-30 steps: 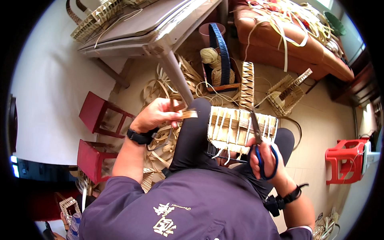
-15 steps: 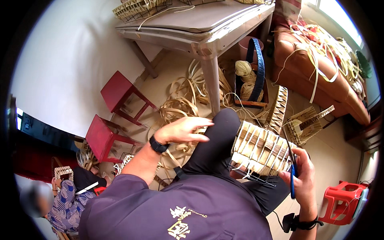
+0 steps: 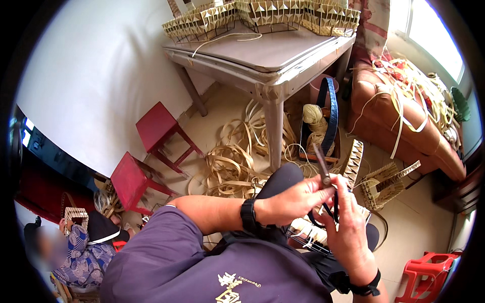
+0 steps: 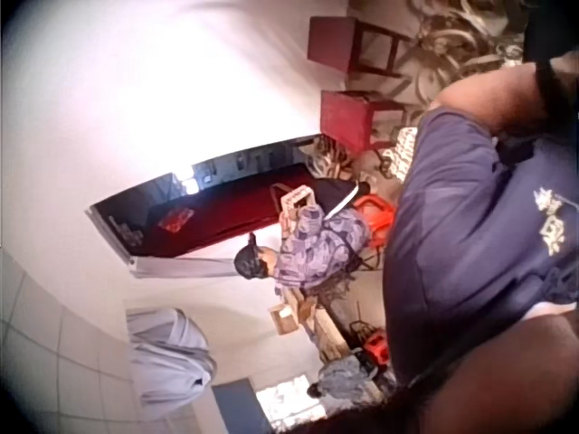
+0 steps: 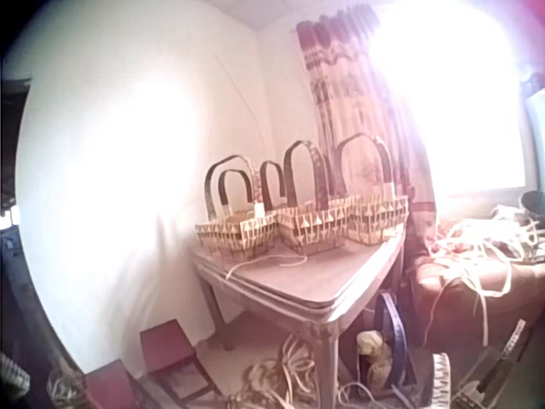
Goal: The person wraps bamboo strips around the handle and rim of a woven basket, using a metal tool to pull the strips through the weave and trimming excess material with scissors.
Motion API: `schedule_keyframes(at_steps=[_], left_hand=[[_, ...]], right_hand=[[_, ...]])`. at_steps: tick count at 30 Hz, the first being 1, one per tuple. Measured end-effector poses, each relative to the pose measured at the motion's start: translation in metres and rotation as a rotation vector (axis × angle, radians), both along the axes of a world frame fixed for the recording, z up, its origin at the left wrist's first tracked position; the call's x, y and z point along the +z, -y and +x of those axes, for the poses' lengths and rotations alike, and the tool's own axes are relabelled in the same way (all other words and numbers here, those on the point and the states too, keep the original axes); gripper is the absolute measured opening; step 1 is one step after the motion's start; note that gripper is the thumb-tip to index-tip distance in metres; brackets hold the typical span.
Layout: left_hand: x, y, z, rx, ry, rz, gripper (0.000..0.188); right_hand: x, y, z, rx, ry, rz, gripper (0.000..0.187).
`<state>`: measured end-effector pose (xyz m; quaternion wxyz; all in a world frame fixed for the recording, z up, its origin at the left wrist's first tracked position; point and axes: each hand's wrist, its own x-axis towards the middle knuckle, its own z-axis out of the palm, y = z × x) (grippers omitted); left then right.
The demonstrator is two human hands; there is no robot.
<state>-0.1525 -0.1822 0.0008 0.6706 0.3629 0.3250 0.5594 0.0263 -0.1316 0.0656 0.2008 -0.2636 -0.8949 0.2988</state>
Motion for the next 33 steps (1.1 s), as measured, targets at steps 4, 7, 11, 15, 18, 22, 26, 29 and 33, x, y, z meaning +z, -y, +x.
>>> schedule_keyframes(at_steps=[4, 7, 11, 15, 18, 22, 26, 29, 33], left_hand=[[0.054, -0.018, -0.048, 0.104, 0.253, -0.106, 0.036], [0.103, -0.047, -0.103, 0.288, 0.312, -0.038, 0.039], [0.153, -0.119, -0.179, 0.665, 0.398, -0.009, 0.041], [0.148, -0.169, -0.292, 0.715, 0.385, 0.026, 0.072], [0.134, -0.176, -0.319, 0.643, 0.240, -0.006, 0.094], [0.121, -0.139, -0.280, 0.730, -0.069, 0.070, 0.080], [0.067, -0.070, -0.271, 0.561, -0.290, 0.238, 0.053], [-0.013, -0.044, -0.296, 0.358, -0.461, 0.108, 0.051], [-0.171, -0.044, -0.356, 0.193, -0.649, -0.230, 0.049]], right_hand=[[0.010, 0.000, 0.019, -0.059, -0.070, 0.417, 0.078], [0.003, -0.010, 0.058, -0.219, -0.172, 0.455, 0.066], [-0.025, -0.025, 0.104, -0.298, -0.166, 0.319, 0.054], [-0.047, -0.030, 0.129, -0.283, -0.098, 0.186, 0.047], [-0.054, -0.032, 0.147, -0.317, -0.071, 0.141, 0.045], [-0.078, -0.044, 0.181, -0.447, -0.006, 0.153, 0.042], [-0.148, -0.072, 0.236, -0.568, 0.003, 0.072, 0.038], [-0.198, -0.086, 0.277, -0.713, -0.020, -0.083, 0.038], [-0.219, -0.088, 0.273, -0.811, 0.094, -0.174, 0.039]])
